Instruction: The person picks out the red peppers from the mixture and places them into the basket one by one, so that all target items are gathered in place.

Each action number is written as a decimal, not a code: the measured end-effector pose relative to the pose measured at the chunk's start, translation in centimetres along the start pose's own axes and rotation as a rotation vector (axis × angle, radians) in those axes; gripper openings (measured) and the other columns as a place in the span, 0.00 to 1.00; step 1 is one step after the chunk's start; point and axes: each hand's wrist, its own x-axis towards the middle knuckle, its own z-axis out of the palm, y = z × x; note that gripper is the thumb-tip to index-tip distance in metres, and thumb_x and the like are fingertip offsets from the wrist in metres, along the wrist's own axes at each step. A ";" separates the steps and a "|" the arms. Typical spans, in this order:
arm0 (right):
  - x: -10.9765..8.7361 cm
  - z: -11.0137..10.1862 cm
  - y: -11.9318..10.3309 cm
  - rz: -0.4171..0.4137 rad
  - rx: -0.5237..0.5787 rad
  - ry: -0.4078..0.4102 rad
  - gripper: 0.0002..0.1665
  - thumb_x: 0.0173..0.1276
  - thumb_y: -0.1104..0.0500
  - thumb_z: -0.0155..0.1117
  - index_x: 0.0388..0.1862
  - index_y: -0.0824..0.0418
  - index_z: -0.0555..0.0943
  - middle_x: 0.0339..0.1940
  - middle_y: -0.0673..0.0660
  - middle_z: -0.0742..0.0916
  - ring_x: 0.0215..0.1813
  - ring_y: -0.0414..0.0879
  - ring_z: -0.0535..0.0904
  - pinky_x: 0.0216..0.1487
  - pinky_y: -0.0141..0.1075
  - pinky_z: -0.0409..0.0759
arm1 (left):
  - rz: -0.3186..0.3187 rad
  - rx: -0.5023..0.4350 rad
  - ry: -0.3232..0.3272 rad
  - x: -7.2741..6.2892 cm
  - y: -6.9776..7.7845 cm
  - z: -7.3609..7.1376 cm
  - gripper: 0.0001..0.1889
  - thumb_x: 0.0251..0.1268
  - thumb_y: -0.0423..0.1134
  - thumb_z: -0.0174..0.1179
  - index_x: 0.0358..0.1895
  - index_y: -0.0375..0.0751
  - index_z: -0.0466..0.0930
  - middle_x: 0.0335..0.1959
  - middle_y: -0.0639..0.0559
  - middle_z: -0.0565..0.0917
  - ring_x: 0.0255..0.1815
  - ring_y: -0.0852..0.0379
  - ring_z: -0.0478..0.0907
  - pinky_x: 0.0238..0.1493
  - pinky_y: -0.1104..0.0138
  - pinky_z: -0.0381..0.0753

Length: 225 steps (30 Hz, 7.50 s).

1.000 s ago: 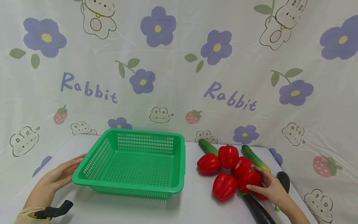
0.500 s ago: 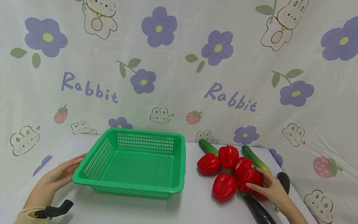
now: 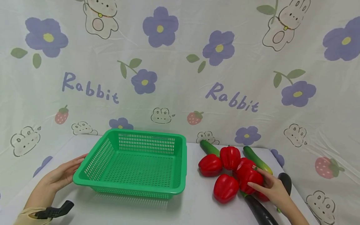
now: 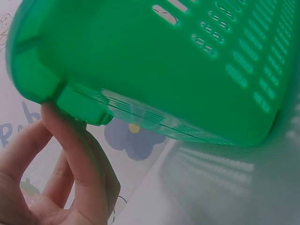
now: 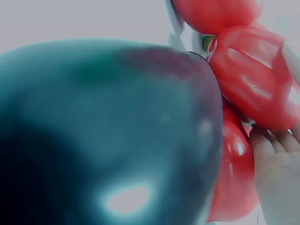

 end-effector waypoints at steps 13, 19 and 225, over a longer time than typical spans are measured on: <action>-0.2 -0.2 0.4 0.004 -0.001 0.003 0.55 0.67 0.38 0.62 0.78 0.68 0.51 0.74 0.75 0.62 0.73 0.72 0.59 0.60 0.49 0.78 | -0.009 0.009 0.004 -0.1 -0.3 -0.2 0.21 0.80 0.36 0.40 0.51 0.62 0.84 0.51 0.65 0.84 0.52 0.65 0.81 0.51 0.69 0.82; -0.4 -0.4 0.4 -0.001 0.009 0.023 0.53 0.68 0.38 0.61 0.77 0.67 0.52 0.74 0.74 0.64 0.73 0.70 0.61 0.57 0.45 0.81 | -0.019 -0.024 0.011 -0.1 0.0 0.2 0.20 0.79 0.36 0.41 0.50 0.61 0.84 0.51 0.64 0.84 0.52 0.64 0.81 0.52 0.68 0.82; 7.1 11.0 -21.8 -0.438 0.262 -0.078 0.43 0.60 0.44 0.71 0.72 0.51 0.67 0.65 0.57 0.80 0.64 0.56 0.78 0.59 0.50 0.79 | -0.048 0.741 0.309 -1.7 2.7 2.4 0.31 0.67 0.52 0.60 0.68 0.39 0.70 0.51 0.63 0.83 0.49 0.61 0.81 0.50 0.58 0.83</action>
